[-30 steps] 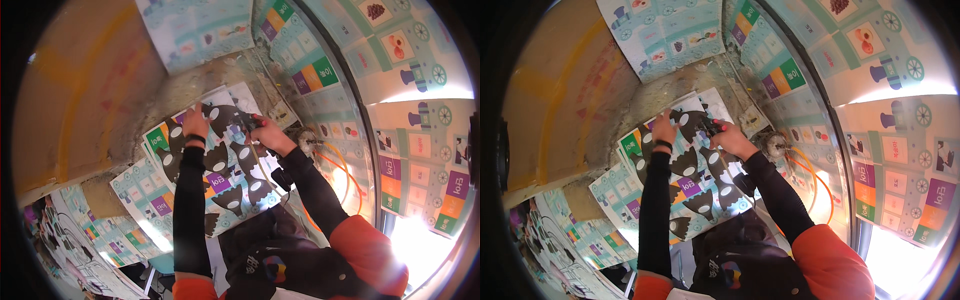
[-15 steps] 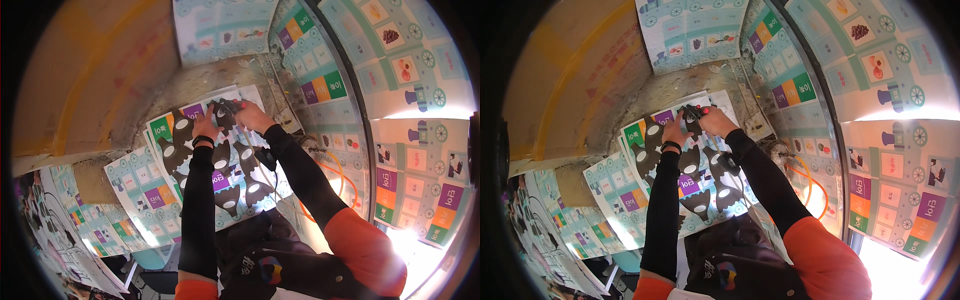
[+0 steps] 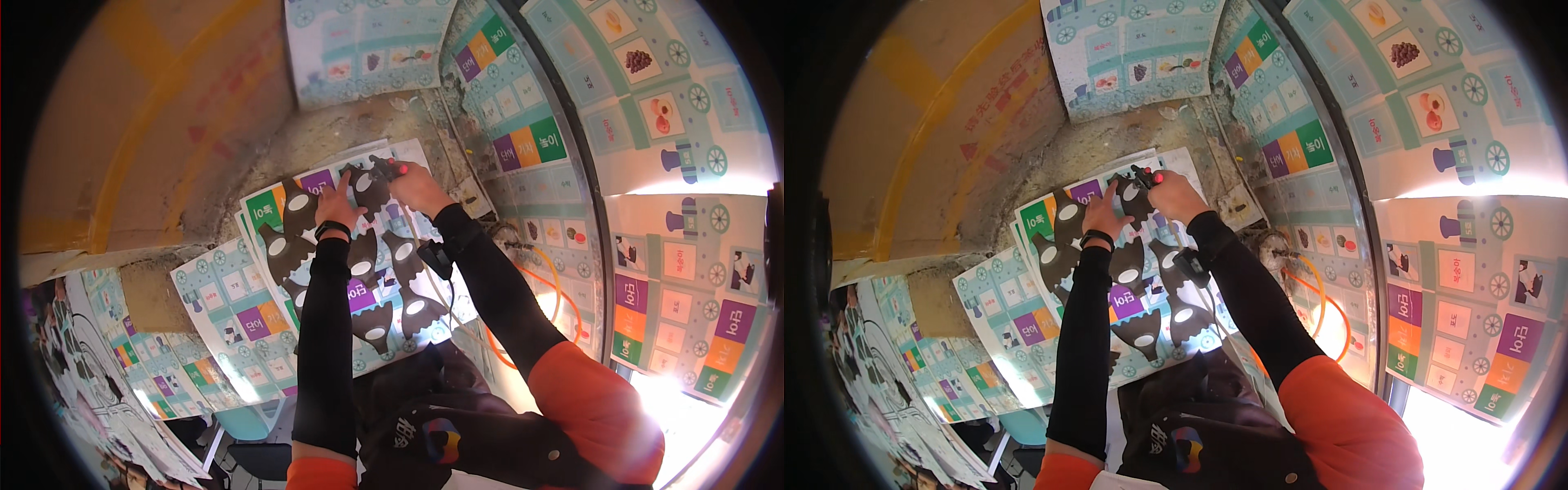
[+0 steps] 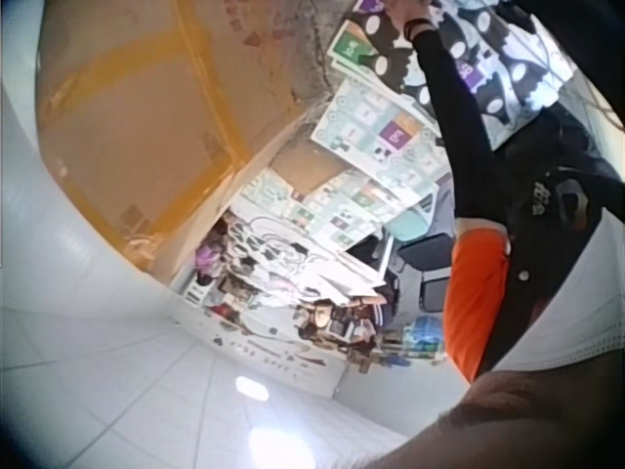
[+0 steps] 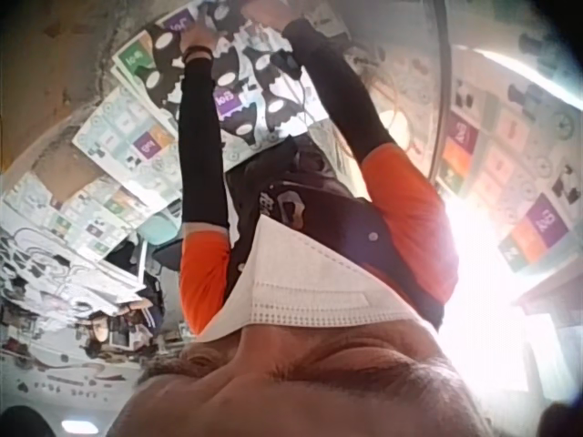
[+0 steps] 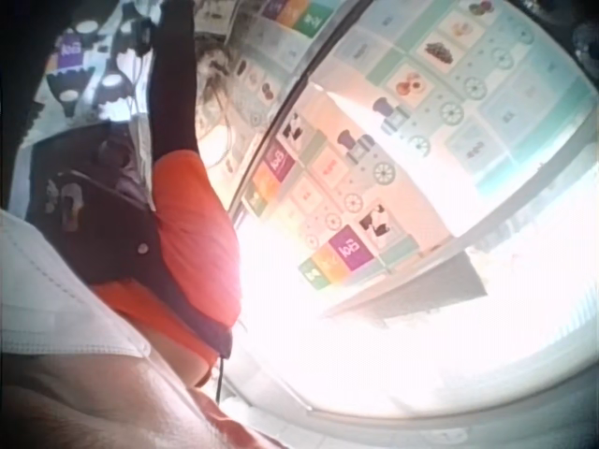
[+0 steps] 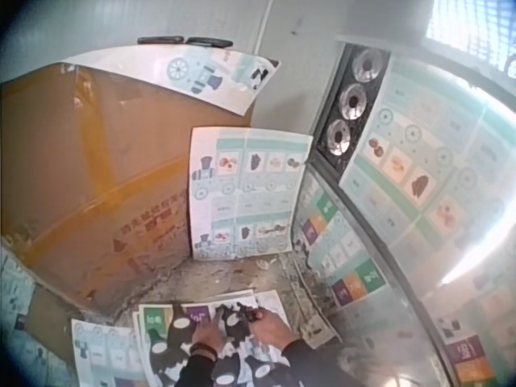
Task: Applying air or adhesive treatment to shoe components on an assembly line.
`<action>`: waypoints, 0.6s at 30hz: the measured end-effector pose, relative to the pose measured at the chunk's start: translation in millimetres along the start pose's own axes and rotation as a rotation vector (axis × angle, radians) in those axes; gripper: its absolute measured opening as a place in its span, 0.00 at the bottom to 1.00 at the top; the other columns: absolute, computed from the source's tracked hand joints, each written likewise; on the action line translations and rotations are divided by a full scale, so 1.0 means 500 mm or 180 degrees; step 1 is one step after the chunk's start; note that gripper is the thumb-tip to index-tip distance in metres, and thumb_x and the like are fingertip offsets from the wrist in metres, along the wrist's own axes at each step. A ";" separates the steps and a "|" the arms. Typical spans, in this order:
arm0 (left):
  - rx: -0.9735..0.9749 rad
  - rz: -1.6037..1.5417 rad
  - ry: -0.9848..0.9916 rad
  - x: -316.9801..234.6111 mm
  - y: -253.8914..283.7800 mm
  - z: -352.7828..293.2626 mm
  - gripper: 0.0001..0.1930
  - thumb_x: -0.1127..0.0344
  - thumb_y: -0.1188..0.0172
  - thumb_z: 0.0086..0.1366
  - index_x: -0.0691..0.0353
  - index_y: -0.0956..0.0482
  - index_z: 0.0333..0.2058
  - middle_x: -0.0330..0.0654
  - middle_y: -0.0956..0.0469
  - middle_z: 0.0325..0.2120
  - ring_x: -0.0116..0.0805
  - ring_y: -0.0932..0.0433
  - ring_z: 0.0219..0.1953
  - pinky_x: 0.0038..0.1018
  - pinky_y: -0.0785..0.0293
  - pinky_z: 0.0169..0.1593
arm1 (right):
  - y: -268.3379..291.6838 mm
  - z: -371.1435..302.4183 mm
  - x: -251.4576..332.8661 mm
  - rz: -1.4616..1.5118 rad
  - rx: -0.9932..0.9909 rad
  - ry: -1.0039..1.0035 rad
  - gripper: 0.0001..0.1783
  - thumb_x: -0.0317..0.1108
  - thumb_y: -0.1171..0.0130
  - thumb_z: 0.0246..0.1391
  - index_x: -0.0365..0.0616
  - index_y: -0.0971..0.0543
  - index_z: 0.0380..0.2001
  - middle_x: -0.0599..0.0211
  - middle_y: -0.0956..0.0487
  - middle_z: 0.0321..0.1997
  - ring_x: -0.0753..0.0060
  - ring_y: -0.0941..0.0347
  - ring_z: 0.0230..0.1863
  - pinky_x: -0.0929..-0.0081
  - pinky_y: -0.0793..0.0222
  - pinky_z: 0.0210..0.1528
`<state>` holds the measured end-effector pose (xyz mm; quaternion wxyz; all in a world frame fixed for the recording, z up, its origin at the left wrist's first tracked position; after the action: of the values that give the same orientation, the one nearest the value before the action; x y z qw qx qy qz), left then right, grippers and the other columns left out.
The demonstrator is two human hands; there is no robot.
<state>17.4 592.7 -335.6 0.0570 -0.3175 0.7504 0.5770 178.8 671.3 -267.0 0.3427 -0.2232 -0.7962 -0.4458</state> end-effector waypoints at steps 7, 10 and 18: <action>-0.0030 0.0029 0.0028 0.013 -0.004 -0.004 0.50 0.55 0.24 0.44 0.37 0.43 0.65 0.53 0.29 0.46 0.52 0.28 0.52 0.41 0.28 0.53 | 0.001 -0.018 0.012 0.0081 0.0751 -0.0502 0.12 0.31 0.48 0.41 0.30 0.24 0.26 0.44 0.23 0.21 0.54 0.22 0.22 0.62 0.29 0.25; -0.0033 0.0023 0.0003 0.005 -0.006 -0.001 0.49 0.55 0.24 0.44 0.37 0.43 0.65 0.52 0.29 0.46 0.52 0.28 0.52 0.41 0.28 0.54 | 0.000 -0.010 0.001 0.0524 0.0582 -0.0502 0.16 0.26 0.46 0.40 0.37 0.23 0.37 0.66 0.28 0.16 0.73 0.32 0.13 0.74 0.40 0.14; -0.0044 0.0028 0.0012 0.018 -0.009 -0.004 0.50 0.55 0.24 0.45 0.38 0.43 0.65 0.52 0.29 0.46 0.52 0.28 0.53 0.41 0.29 0.54 | 0.006 -0.019 0.001 0.0067 0.0405 -0.0420 0.10 0.29 0.47 0.39 0.32 0.25 0.26 0.52 0.24 0.18 0.60 0.26 0.17 0.65 0.31 0.21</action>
<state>13.1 586.4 -342.8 0.0509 -0.3157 0.7479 0.5818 183.6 664.7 -261.4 0.3076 -0.2381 -0.8414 -0.3751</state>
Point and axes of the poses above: each hand's wrist, its own z-axis towards the middle knuckle, its own y-axis out of the back of the hand, x = y × z, the point moved 2 cm from there along z, towards the middle knuckle
